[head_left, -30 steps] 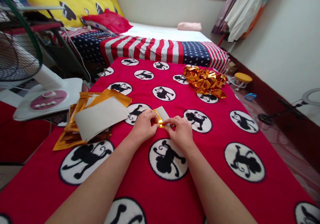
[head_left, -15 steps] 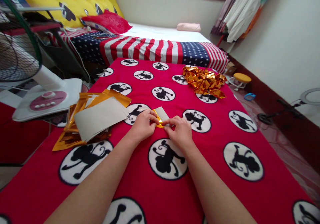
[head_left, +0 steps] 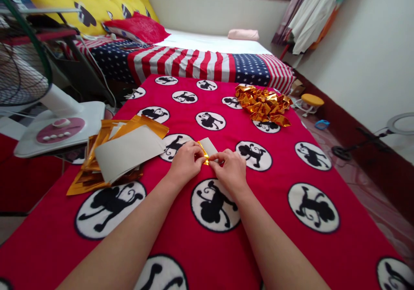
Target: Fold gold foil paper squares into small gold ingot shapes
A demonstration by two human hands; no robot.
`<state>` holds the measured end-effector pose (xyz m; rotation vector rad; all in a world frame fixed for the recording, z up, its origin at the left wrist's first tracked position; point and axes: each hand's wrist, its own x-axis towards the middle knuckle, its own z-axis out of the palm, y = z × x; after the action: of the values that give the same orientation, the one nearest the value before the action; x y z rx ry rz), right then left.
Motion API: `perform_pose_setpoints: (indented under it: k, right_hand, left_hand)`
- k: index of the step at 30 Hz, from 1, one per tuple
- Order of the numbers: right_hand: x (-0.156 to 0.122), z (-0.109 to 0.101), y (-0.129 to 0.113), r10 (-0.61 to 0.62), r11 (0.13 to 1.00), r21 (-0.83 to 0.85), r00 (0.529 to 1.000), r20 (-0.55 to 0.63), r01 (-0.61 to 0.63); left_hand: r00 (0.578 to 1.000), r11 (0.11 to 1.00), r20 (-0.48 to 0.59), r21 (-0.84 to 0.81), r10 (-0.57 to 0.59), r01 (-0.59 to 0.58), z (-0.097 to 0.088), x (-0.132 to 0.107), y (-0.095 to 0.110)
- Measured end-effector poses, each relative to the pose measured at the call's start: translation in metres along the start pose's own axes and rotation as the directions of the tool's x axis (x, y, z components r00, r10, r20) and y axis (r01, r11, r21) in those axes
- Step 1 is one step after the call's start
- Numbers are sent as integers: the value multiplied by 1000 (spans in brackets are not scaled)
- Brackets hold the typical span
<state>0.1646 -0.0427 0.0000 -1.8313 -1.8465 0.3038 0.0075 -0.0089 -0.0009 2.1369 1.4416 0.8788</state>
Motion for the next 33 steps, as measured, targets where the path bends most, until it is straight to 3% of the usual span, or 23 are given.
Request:
perform_pose_setpoints:
  k: [5, 14, 24, 30, 33]
  right_hand:
    - [0, 0, 1, 1, 1000, 2, 1000, -6, -1]
    - [-2, 1, 3, -33, 999, 24, 999, -9, 33]
    - [4, -9, 16, -109, 987, 129, 990, 92, 97]
    - [4, -7, 19, -85, 983, 164, 995, 44, 77]
    - [4, -8, 21, -92, 978, 190, 996, 12, 88]
  left_hand:
    - [994, 991, 31, -80, 106, -104, -4, 1, -8]
    - [995, 994, 41, -66, 91, -88, -3, -3, -7]
    - [989, 987, -4, -60, 147, -147, 3, -6, -8]
    - [958, 945, -44, 183, 283, -271, 3, -4, -1]
    - [951, 934, -10, 192, 308, -300, 6, -5, 2]
